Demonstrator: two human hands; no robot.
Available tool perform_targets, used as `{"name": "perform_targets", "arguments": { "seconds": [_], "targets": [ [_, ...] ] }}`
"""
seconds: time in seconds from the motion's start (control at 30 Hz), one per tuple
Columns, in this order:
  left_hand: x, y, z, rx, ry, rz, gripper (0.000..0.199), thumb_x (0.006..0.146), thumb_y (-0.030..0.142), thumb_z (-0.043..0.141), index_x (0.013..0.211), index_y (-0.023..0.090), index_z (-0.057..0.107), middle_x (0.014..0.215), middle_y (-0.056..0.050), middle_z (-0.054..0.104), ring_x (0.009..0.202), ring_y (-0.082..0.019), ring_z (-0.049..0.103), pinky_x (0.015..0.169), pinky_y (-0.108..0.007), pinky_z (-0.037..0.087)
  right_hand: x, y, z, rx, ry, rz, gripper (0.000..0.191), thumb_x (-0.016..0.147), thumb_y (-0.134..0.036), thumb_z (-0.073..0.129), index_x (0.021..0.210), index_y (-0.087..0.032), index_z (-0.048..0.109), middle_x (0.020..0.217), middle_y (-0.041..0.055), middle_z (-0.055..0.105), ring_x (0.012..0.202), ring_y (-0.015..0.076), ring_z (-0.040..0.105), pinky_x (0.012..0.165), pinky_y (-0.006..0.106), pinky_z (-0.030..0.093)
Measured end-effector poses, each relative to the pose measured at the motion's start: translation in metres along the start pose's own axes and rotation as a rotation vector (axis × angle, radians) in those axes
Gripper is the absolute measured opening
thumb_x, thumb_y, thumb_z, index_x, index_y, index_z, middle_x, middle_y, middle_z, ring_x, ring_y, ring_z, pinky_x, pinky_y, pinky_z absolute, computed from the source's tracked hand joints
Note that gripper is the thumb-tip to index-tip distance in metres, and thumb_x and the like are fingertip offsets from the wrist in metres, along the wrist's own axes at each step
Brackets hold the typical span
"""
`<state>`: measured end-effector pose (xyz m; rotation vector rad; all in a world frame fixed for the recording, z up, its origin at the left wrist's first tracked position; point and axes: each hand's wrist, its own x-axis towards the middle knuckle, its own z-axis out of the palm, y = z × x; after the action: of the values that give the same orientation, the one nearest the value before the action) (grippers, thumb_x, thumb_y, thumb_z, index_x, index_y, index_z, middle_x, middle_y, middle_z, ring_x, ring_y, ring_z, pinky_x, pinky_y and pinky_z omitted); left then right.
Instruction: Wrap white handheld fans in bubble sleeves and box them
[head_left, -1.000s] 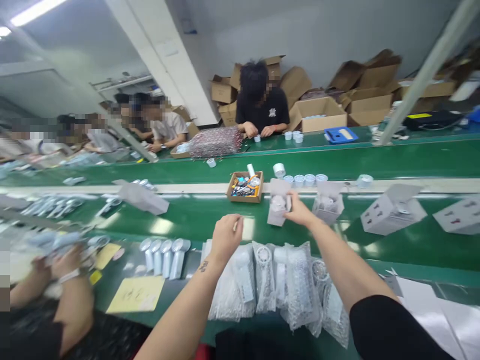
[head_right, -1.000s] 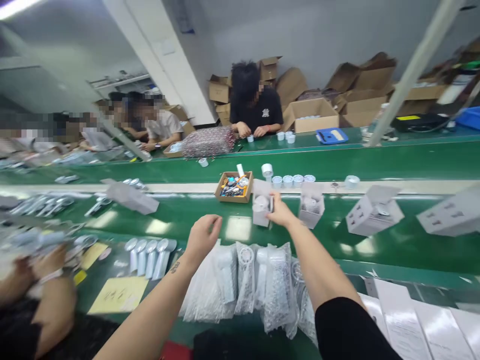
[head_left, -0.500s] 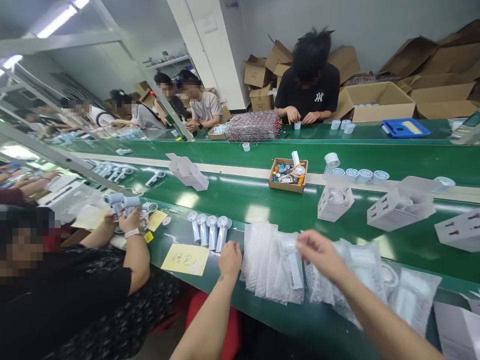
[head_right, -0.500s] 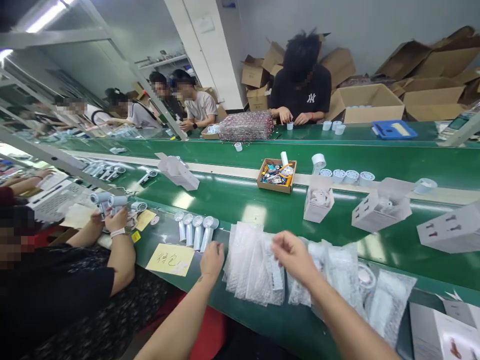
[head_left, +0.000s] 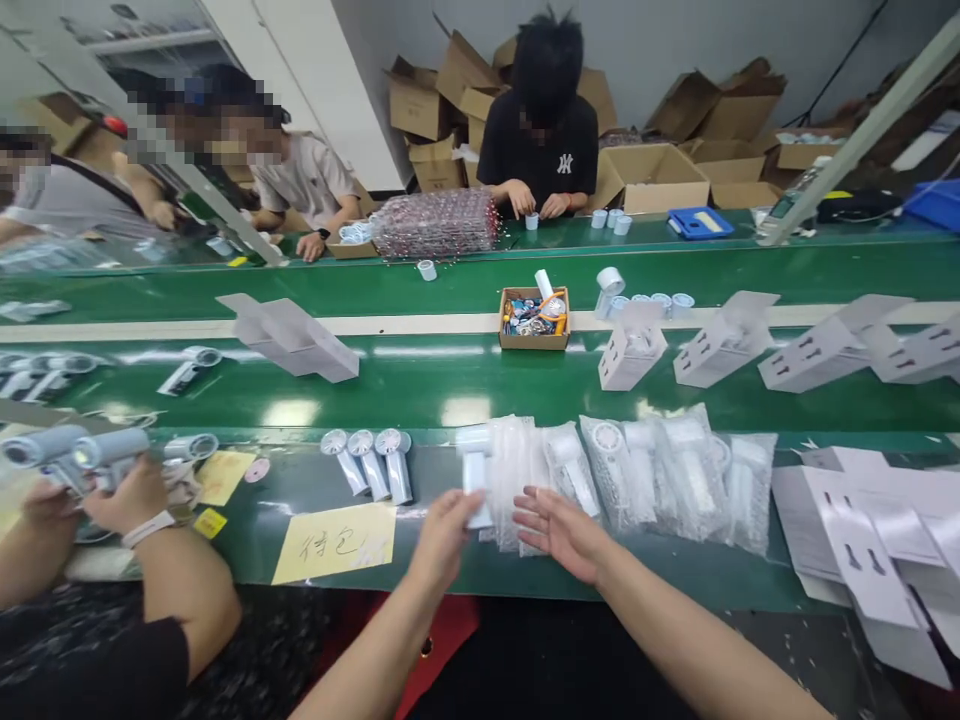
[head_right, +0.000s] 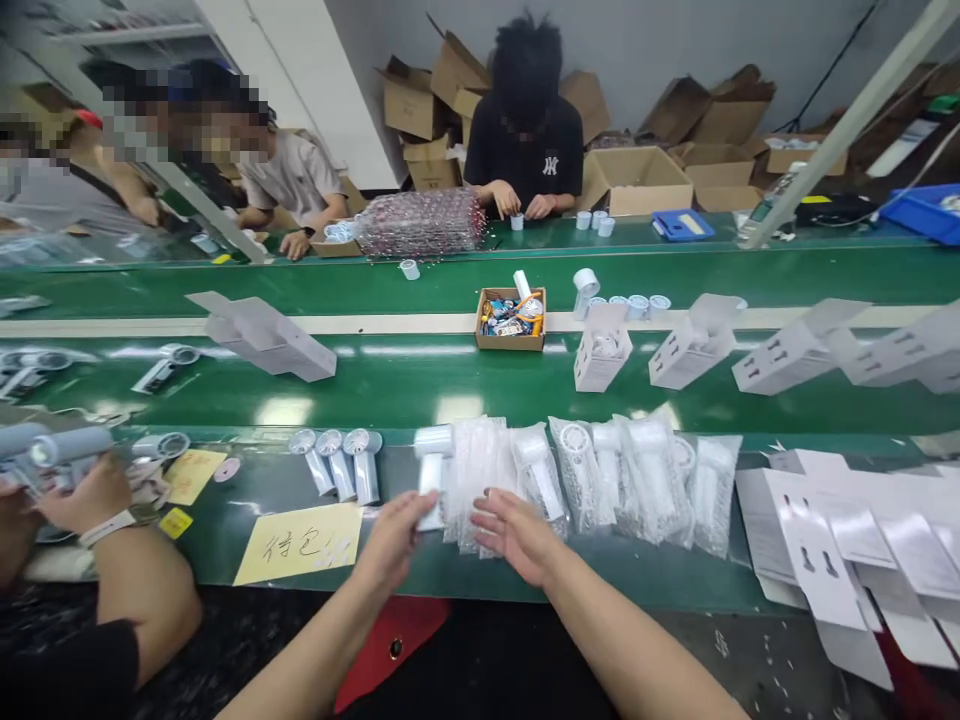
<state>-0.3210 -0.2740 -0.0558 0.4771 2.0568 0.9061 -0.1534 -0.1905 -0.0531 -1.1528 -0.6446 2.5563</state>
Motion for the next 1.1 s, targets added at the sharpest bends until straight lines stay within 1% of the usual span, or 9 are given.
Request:
{"name": "perform_targets", "arguments": {
  "seconds": [0.07,0.13,0.27,0.37,0.47,0.6,0.7,0.83,1.1],
  "targets": [
    [-0.027,-0.003,0.032,-0.183,-0.246,0.048,0.045,0.078,0.063,0.05,0.076,0.018,0.056,0.056,0.002,0.054,0.043,-0.011,0.046,0.041,-0.022,0.031,0.003,-0.011,-0.003,0.063,0.011,-0.075,0.049,0.061,-0.05,0.078,0.095,-0.02,0.061,0.095,0.007,0.069,0.086,0.0217,0.067,0.073,0.034,0.054],
    [-0.038,-0.007,0.06,-0.107,-0.323,0.16,0.043,0.086,0.058,0.041,0.081,0.019,0.057,0.06,0.0,0.057,0.049,-0.013,0.051,0.046,-0.024,0.037,0.0,-0.023,-0.014,0.055,0.115,-0.19,0.043,0.064,-0.049,0.076,0.091,-0.019,0.061,0.089,0.0068,0.07,0.083,0.0228,0.067,0.072,0.036,0.056],
    [-0.023,-0.013,0.088,0.718,-0.315,0.6,0.018,0.084,0.031,0.057,0.094,0.017,0.061,0.101,-0.012,0.064,0.096,-0.025,0.058,0.083,-0.036,0.046,-0.033,-0.054,-0.054,0.022,0.293,-0.304,0.032,0.072,-0.041,0.072,0.093,-0.022,0.059,0.086,0.0049,0.07,0.083,0.0235,0.068,0.07,0.038,0.058],
    [-0.01,-0.011,0.092,1.059,-0.405,0.733,0.011,0.084,0.018,0.055,0.089,0.014,0.064,0.102,-0.015,0.063,0.102,-0.03,0.055,0.087,-0.042,0.043,-0.067,-0.07,-0.08,0.037,0.306,-0.242,0.028,0.073,-0.035,0.074,0.093,-0.022,0.06,0.082,0.0043,0.07,0.08,0.0225,0.069,0.067,0.035,0.059],
    [-0.011,-0.003,0.095,1.061,-0.411,0.754,0.023,0.091,0.026,0.047,0.082,0.015,0.064,0.094,-0.014,0.063,0.1,-0.029,0.055,0.087,-0.041,0.043,-0.091,-0.067,-0.095,0.1,0.24,-0.162,0.03,0.07,-0.03,0.078,0.093,-0.019,0.062,0.08,0.0037,0.07,0.076,0.0194,0.069,0.064,0.03,0.059],
    [-0.014,0.012,0.111,1.196,-0.386,0.855,0.022,0.09,0.028,0.051,0.103,0.013,0.06,0.103,-0.015,0.06,0.101,-0.029,0.054,0.083,-0.039,0.045,-0.102,-0.047,-0.108,0.213,0.307,-0.084,0.025,0.071,-0.026,0.078,0.088,-0.016,0.063,0.075,0.0048,0.071,0.071,0.0186,0.069,0.061,0.028,0.059],
    [-0.004,0.018,0.123,1.285,-0.502,0.937,0.02,0.085,0.01,0.051,0.103,0.012,0.059,0.102,-0.014,0.061,0.098,-0.027,0.056,0.079,-0.037,0.046,-0.099,-0.036,-0.115,0.273,0.323,0.031,0.016,0.079,-0.023,0.07,0.086,-0.012,0.062,0.072,0.0082,0.071,0.064,0.0178,0.069,0.059,0.028,0.059],
    [0.014,0.024,0.127,1.308,-0.599,0.986,0.017,0.087,0.014,0.052,0.102,0.015,0.059,0.1,-0.012,0.061,0.097,-0.026,0.058,0.079,-0.036,0.047,-0.08,-0.033,-0.113,0.34,0.214,0.15,0.017,0.09,-0.023,0.055,0.087,-0.008,0.062,0.067,0.0116,0.07,0.059,0.0181,0.068,0.054,0.028,0.057],
    [0.021,0.05,0.108,1.184,-0.643,1.036,0.015,0.08,0.008,0.051,0.088,0.017,0.06,0.1,-0.009,0.061,0.099,-0.024,0.056,0.075,-0.031,0.049,-0.055,-0.046,-0.109,0.397,0.153,0.118,0.022,0.092,-0.027,0.054,0.098,-0.007,0.06,0.074,0.0108,0.071,0.069,0.0199,0.07,0.059,0.03,0.059]
  ]
}}
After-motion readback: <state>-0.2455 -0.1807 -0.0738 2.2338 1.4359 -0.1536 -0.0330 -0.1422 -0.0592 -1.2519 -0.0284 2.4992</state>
